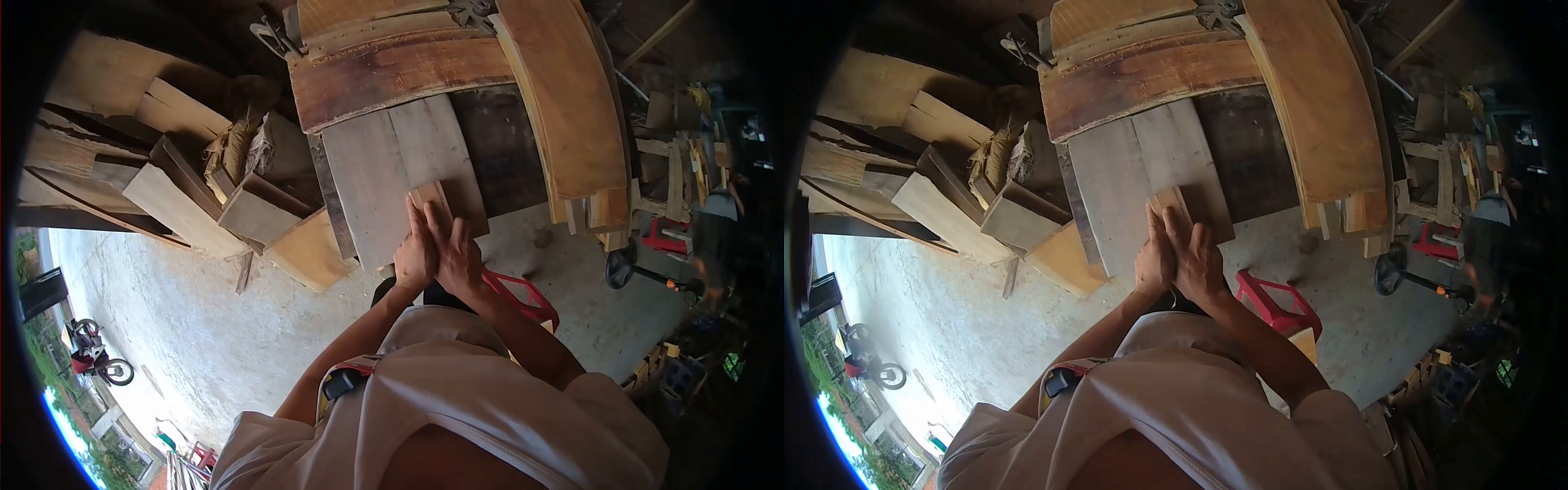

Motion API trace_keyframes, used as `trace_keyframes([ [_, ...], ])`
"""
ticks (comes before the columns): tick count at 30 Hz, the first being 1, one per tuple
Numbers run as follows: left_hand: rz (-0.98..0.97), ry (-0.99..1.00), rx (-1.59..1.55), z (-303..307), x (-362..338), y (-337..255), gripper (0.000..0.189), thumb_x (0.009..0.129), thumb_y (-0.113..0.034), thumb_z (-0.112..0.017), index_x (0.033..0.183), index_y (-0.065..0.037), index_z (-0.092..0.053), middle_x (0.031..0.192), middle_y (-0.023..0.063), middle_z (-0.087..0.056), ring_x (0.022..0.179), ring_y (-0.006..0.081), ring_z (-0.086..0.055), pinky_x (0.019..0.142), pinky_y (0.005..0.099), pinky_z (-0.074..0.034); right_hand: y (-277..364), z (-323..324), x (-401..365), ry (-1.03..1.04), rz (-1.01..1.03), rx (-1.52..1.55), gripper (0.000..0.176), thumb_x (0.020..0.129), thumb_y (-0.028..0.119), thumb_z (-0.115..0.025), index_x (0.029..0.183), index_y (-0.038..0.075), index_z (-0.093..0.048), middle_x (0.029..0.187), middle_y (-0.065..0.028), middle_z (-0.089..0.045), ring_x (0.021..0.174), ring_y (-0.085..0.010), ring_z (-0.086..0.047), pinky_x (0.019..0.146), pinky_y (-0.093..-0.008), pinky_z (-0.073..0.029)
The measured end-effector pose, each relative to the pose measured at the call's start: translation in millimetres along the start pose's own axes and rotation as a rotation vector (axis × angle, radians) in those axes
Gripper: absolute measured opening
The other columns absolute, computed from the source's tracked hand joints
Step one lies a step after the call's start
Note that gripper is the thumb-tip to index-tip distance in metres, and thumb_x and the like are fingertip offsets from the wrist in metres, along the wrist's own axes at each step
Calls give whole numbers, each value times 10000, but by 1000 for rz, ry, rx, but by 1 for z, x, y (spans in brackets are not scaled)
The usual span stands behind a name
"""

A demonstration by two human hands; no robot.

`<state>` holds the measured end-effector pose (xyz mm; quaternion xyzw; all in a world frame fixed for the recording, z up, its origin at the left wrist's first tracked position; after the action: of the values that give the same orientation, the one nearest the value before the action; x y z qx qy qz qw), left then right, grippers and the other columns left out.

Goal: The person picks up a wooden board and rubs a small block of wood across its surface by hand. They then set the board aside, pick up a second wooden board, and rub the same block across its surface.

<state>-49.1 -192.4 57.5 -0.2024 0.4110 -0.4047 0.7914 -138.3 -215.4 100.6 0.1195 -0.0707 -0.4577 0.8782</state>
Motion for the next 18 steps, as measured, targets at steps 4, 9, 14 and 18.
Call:
trace_keyframes([
  [4,-52,-26,-1,26,62,-18,803,956,-350,-421,1514,-113,106,1115,296,-629,995,462,-624,845,506,-485,-7,-1,71,-11,19,6,835,760,260,-702,1480,175,-287,987,-183,-447,915,-335,-521,643,-397,-523],
  [9,-175,-88,-18,58,164,-50,743,968,-370,-373,1512,-92,49,1103,316,-622,1011,485,-605,852,516,-475,-22,2,159,-198,31,-60,752,812,227,-646,1475,170,-297,966,-184,-455,880,-340,-517,686,-414,-502],
  [14,-69,-20,9,20,97,-36,792,951,-289,-411,1494,-104,134,1021,333,-637,975,482,-620,849,517,-473,-28,4,92,-174,26,-26,713,808,250,-658,1445,210,-342,967,-168,-472,898,-330,-537,661,-413,-527],
  [18,0,162,-84,-33,1,-30,843,923,-221,-440,1495,-75,162,999,320,-644,909,481,-635,796,525,-489,-39,15,-8,-17,-58,-64,761,792,263,-697,1459,219,-335,887,-146,-463,804,-295,-561,594,-366,-551],
])
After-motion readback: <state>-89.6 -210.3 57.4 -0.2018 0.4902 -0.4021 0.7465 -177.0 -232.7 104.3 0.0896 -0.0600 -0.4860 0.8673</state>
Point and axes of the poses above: each hand's wrist, its own x-axis towards the middle knuckle, its own z-axis out of the back of the hand, y = z × x, the point moved 7 cm from there along x, towards the middle knuckle
